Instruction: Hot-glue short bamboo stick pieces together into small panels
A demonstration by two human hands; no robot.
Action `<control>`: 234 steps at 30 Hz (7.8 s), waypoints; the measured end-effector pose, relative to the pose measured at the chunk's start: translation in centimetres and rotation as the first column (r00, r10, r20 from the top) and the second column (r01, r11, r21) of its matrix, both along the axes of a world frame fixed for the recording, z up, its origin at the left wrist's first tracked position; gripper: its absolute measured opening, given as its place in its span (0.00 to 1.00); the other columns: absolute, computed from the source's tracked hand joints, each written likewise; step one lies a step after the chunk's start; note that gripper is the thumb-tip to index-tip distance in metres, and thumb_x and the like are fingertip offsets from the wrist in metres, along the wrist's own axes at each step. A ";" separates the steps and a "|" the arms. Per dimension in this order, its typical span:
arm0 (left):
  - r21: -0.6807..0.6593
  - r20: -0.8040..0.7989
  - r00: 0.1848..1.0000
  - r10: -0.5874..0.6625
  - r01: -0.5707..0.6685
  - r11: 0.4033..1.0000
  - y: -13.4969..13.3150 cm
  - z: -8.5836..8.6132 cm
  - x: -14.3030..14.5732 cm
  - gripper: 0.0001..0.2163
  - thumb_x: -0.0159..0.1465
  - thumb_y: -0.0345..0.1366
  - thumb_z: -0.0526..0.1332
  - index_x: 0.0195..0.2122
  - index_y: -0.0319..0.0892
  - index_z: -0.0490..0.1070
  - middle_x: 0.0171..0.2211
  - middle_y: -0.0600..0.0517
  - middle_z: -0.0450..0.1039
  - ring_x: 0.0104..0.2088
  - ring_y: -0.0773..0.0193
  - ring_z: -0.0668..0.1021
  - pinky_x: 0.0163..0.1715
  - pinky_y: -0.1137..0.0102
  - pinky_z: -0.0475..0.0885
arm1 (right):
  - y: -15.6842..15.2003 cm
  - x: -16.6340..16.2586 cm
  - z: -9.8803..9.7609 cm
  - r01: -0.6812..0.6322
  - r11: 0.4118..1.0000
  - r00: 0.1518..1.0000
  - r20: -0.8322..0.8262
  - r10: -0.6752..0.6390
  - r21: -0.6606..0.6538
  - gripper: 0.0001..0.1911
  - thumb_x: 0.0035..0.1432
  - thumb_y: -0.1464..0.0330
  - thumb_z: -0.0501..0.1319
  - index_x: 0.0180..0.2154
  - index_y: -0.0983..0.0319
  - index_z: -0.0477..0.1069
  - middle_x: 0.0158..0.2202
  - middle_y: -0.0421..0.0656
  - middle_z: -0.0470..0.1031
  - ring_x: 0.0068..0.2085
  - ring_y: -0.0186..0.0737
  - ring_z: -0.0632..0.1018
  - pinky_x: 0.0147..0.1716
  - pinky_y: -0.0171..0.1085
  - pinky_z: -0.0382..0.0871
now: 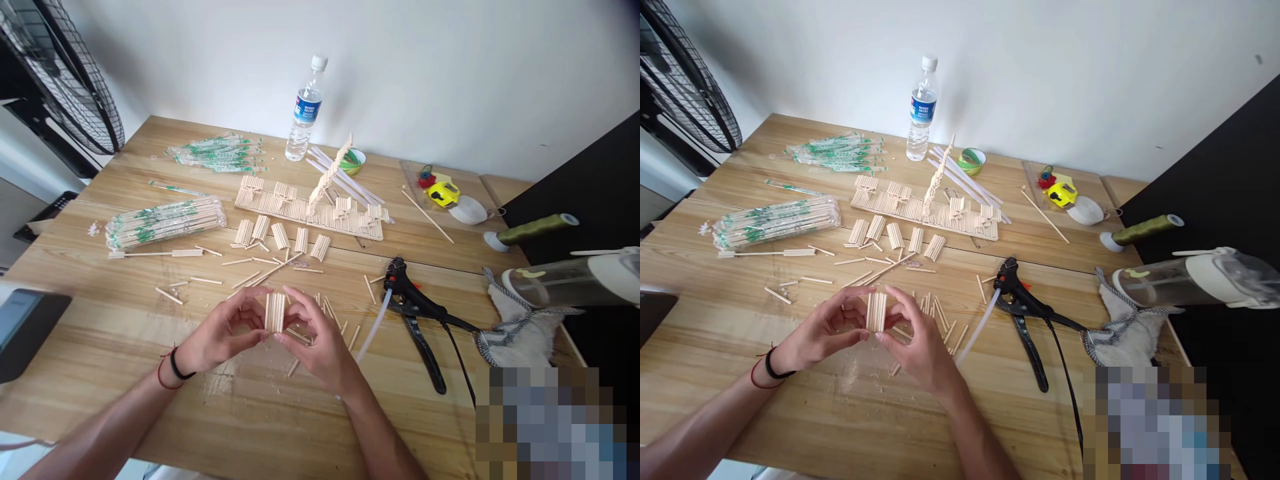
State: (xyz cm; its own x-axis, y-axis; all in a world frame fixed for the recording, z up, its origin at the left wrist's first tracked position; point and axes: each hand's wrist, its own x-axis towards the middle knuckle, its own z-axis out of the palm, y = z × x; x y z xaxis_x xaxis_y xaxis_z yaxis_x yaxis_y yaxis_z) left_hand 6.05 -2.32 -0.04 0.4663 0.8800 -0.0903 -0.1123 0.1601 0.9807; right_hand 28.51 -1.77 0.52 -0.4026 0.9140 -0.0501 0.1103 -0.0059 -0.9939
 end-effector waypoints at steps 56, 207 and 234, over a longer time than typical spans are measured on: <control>0.057 -0.145 0.924 0.353 -0.349 0.936 0.9 1.2 -0.3 0.14 0.64 0.47 0.73 0.40 0.41 0.80 0.31 0.50 0.80 0.28 0.65 0.79 0.28 0.73 0.75 | 0.5 0.5 -0.4 0.193 0.981 0.980 -0.048 -0.194 -0.030 0.10 0.66 0.59 0.67 0.39 0.60 0.79 0.29 0.41 0.80 0.31 0.40 0.82 0.34 0.38 0.79; 0.374 -0.229 0.960 0.163 -0.068 0.925 -0.8 -0.4 0.3 0.27 0.67 0.35 0.68 0.66 0.50 0.65 0.57 0.46 0.63 0.42 0.62 0.75 0.40 0.67 0.78 | -1.0 -0.6 3.5 -0.162 0.982 0.942 0.310 0.126 0.093 0.11 0.70 0.61 0.60 0.36 0.59 0.73 0.31 0.39 0.75 0.34 0.39 0.75 0.36 0.37 0.68; 0.277 -0.144 0.969 0.200 -0.154 0.948 0.0 -1.8 -0.4 0.29 0.61 0.28 0.67 0.62 0.49 0.63 0.46 0.51 0.70 0.39 0.63 0.74 0.33 0.71 0.71 | 8.9 17.6 1.3 0.275 0.806 0.385 0.708 -0.592 0.524 0.15 0.44 0.66 0.64 0.38 0.60 0.74 0.43 0.55 0.79 0.50 0.61 0.80 0.54 0.52 0.71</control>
State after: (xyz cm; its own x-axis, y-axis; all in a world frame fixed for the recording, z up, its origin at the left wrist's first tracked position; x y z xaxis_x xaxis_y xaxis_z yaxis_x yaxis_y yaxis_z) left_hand 5.69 -2.37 -1.88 0.2988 0.9500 0.0907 0.0543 -0.1118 0.9922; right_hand 46.11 7.09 1.82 0.1405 0.9754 0.1698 0.9165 -0.0633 -0.3950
